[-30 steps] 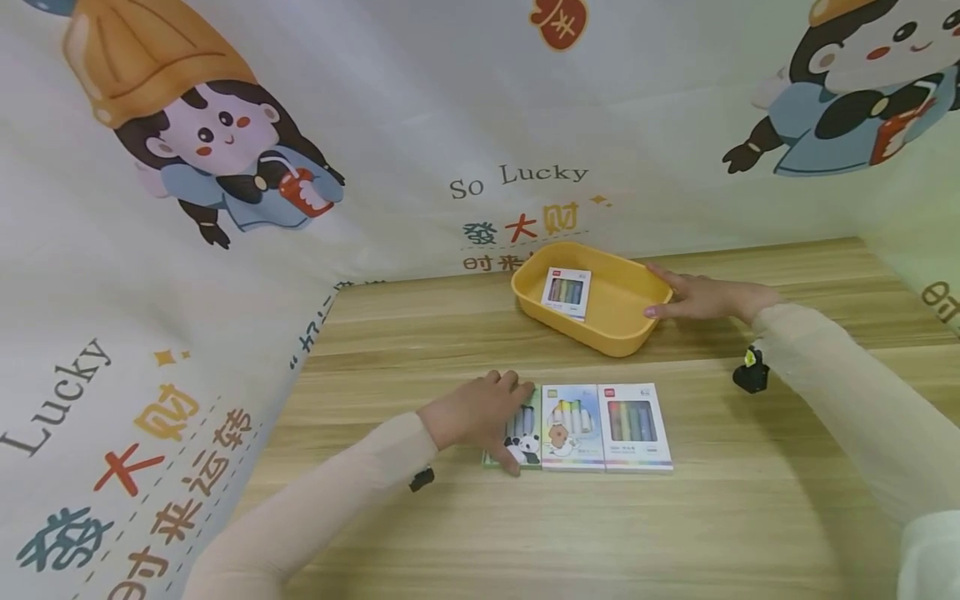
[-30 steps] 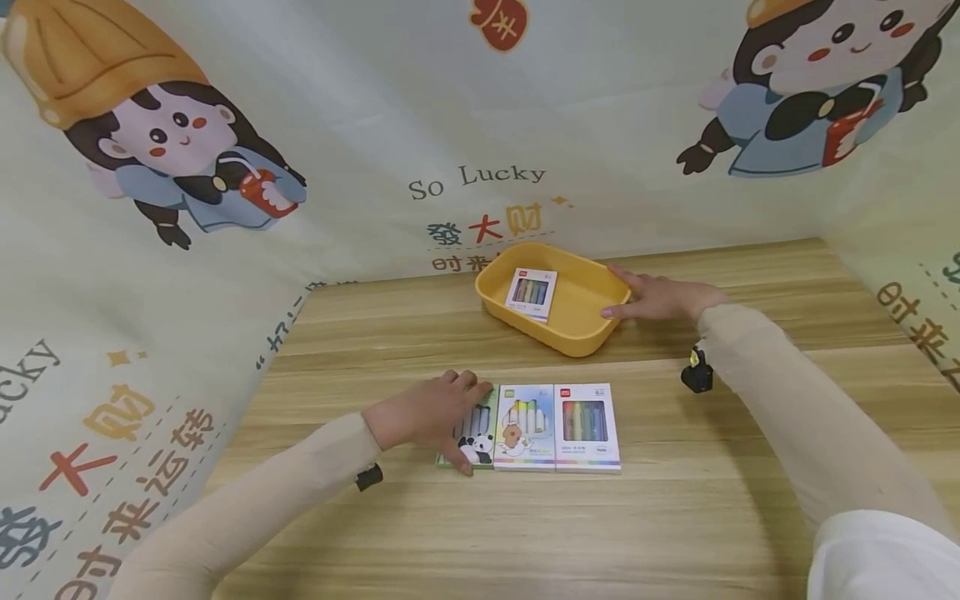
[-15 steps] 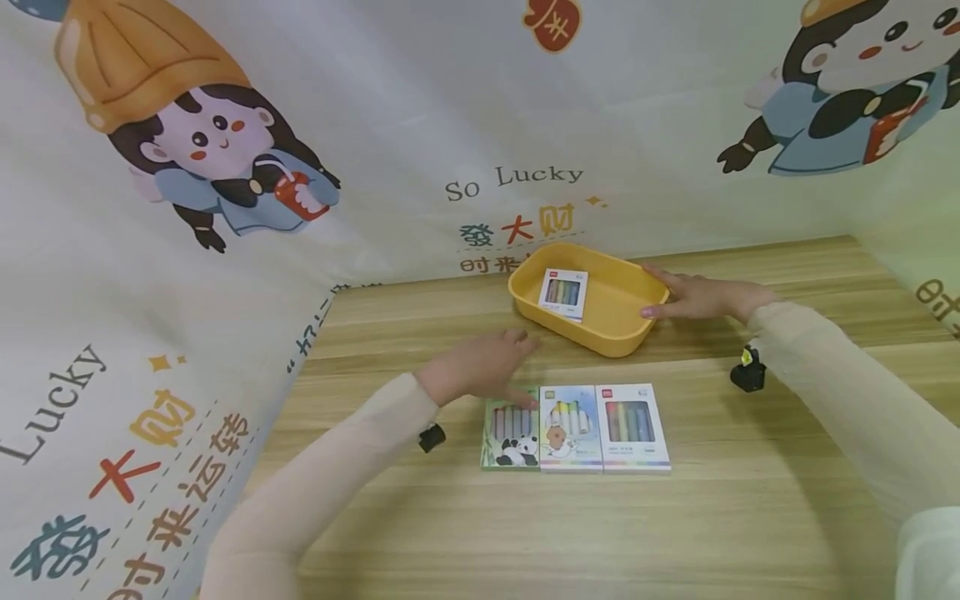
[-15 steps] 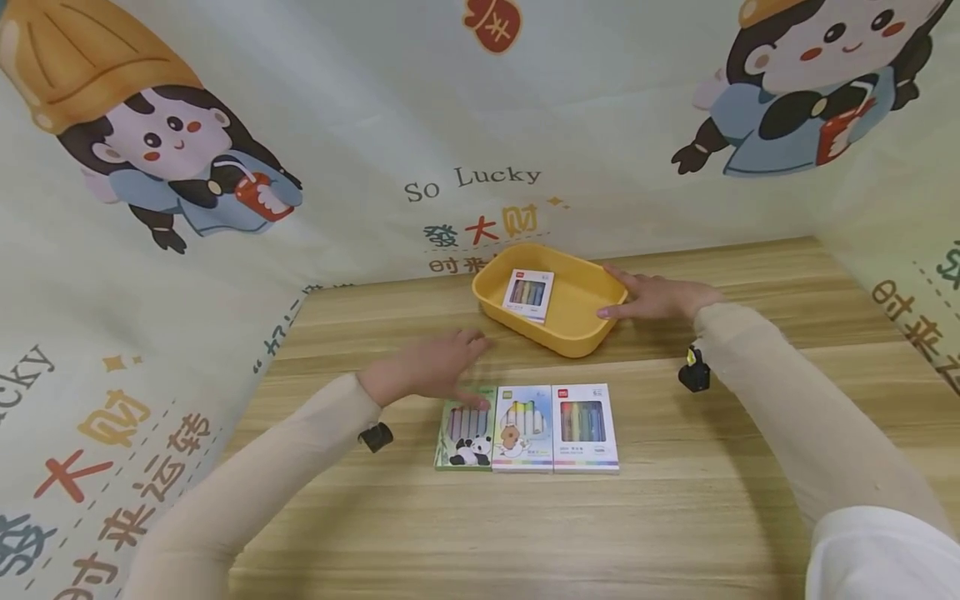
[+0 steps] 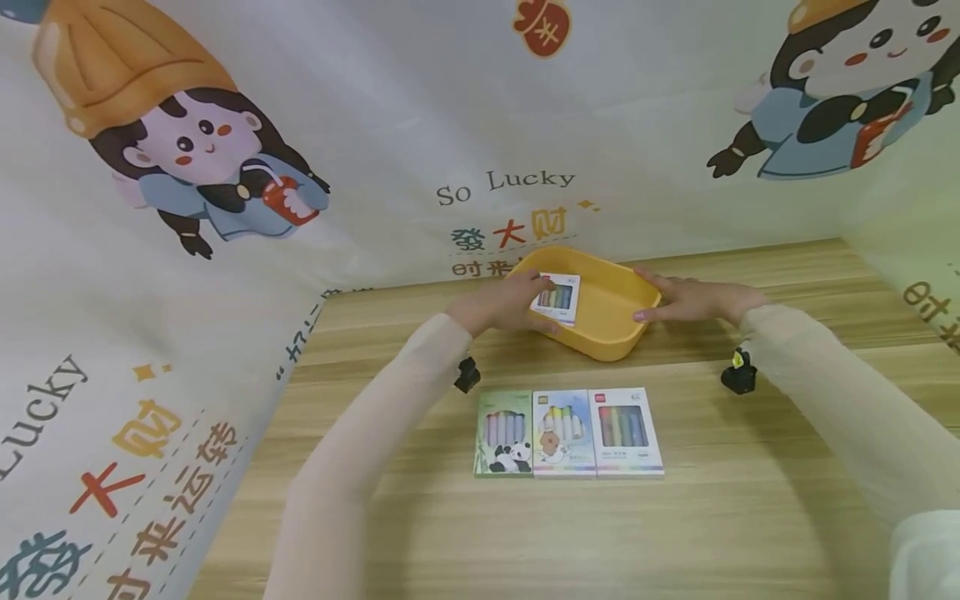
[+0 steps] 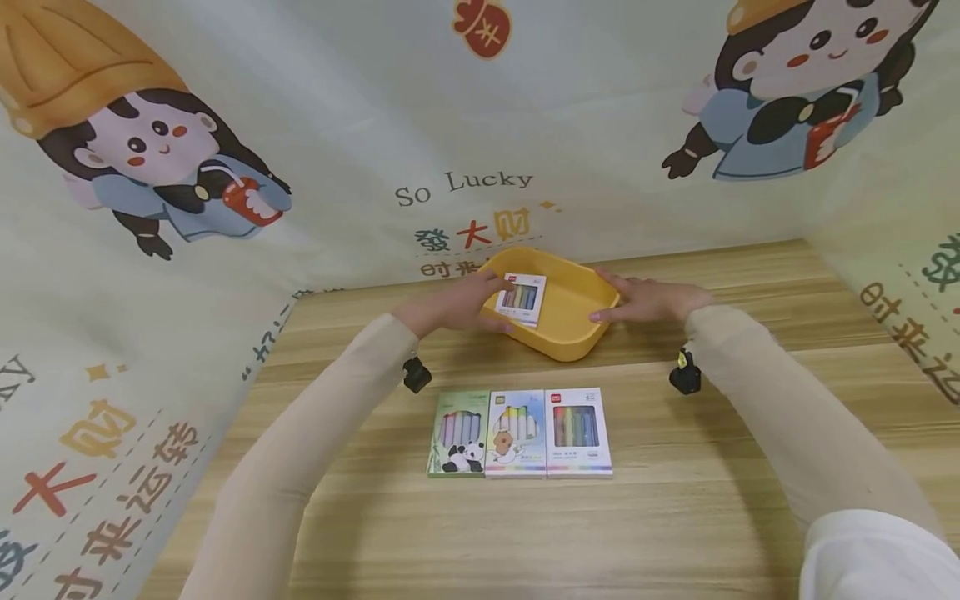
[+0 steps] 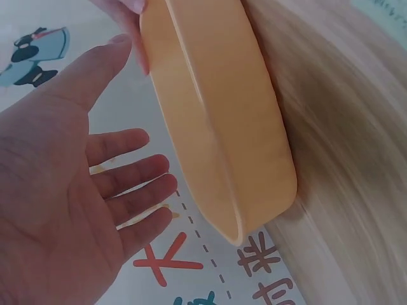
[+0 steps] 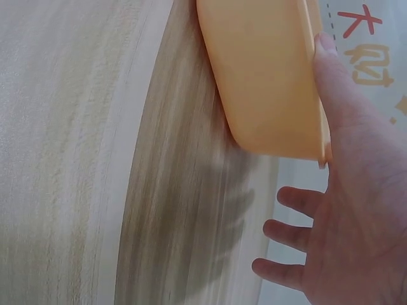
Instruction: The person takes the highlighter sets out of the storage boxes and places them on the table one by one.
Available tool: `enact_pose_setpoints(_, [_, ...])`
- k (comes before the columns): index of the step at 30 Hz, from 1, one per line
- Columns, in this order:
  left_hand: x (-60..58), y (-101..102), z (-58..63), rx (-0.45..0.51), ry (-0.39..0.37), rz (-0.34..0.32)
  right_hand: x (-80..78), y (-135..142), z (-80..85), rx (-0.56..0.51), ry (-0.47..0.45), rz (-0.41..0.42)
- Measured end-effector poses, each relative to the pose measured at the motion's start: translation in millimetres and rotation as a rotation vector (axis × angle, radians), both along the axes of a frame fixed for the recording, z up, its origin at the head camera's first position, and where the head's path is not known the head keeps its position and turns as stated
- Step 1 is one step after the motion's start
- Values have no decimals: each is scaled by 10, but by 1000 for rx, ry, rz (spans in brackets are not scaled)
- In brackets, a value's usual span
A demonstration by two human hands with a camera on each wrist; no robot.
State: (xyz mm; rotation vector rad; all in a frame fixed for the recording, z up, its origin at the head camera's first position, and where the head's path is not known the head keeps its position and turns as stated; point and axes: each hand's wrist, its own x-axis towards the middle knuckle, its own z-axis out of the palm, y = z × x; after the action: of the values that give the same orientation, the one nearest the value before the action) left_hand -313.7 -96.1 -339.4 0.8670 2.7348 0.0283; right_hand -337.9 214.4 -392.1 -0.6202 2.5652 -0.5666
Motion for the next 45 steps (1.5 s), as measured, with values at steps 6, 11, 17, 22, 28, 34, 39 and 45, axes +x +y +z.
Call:
enact_pose_setpoints(6, [-147,48,-48,6,-24,30,-11,-20,-12,-2,-6,18])
enact_pose_setpoints(11, [-247,95,-52,-6,-51,38,-30,-2,-27,-5,-8,15])
enact_pose_setpoints(17, [-390,159,-28,13,-81,60,-19,25,-22,-9,-5,11])
enact_pose_setpoints(22, [-452,221,-6,27,-118,80,9,28,9,-33,-10,20])
enact_pose_setpoints(28, [-547,282,-26,36,-129,92,7,30,11,-20,-4,18])
enact_pose_setpoints(34, [-675,303,-68,63,-165,104,-11,24,-2,-10,-10,8])
enact_pose_setpoints(39, [-749,332,-89,37,-181,107,-4,24,5,-13,-12,2])
enact_pose_setpoints(45, [-752,392,-112,49,-210,121,-24,63,-33,-23,-4,13])
